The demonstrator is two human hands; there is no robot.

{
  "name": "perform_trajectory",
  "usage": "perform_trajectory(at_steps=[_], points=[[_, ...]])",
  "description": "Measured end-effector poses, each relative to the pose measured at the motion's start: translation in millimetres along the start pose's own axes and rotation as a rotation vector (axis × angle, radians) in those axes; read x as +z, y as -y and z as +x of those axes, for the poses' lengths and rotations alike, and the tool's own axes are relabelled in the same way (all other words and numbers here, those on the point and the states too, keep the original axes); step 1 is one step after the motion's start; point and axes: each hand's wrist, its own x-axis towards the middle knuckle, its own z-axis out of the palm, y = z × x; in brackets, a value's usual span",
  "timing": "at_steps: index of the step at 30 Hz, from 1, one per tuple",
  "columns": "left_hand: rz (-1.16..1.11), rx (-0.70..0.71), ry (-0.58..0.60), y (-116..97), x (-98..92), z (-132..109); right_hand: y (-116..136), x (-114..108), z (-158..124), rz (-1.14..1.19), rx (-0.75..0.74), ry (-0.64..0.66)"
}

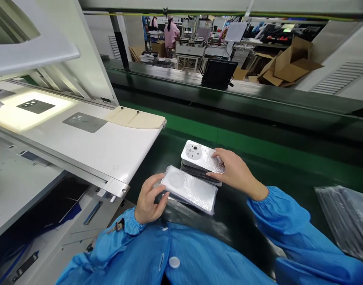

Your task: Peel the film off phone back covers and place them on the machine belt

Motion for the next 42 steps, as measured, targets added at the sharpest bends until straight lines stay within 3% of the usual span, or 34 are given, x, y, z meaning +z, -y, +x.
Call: perform_trajectory(at_steps=[4,13,17,21,25,34,42], points=[[0.023,-0.091,0.041,13,9.2,-23,-19,12,8,0.048,-0.004,0.185],[-0.054,-0.2,0.058,26,15.2,-45,-18,11,16,0.018,-0.071,0.256],[-0.112,-0.28,0.058,27,15.5,-44,-10,17,4,-0.187,-0.138,0.09],[-0.137,-0.348,0.004,28,15.7,-43,-7,31,-9,-0.361,-0.32,-0.147],[-0.176,-0.419,-0.03,29,17.0,-41,-8,44,-12,-0.483,-0.467,-0.288],[-0.235,-0.541,-0.092,32,18.7,-40,-3,47,-17,-0.548,-0.518,-0.355],[-0.264,-0.536,-0.104,32,17.4,-39,-1,17,-6,-0.392,-0.469,-0.381]])
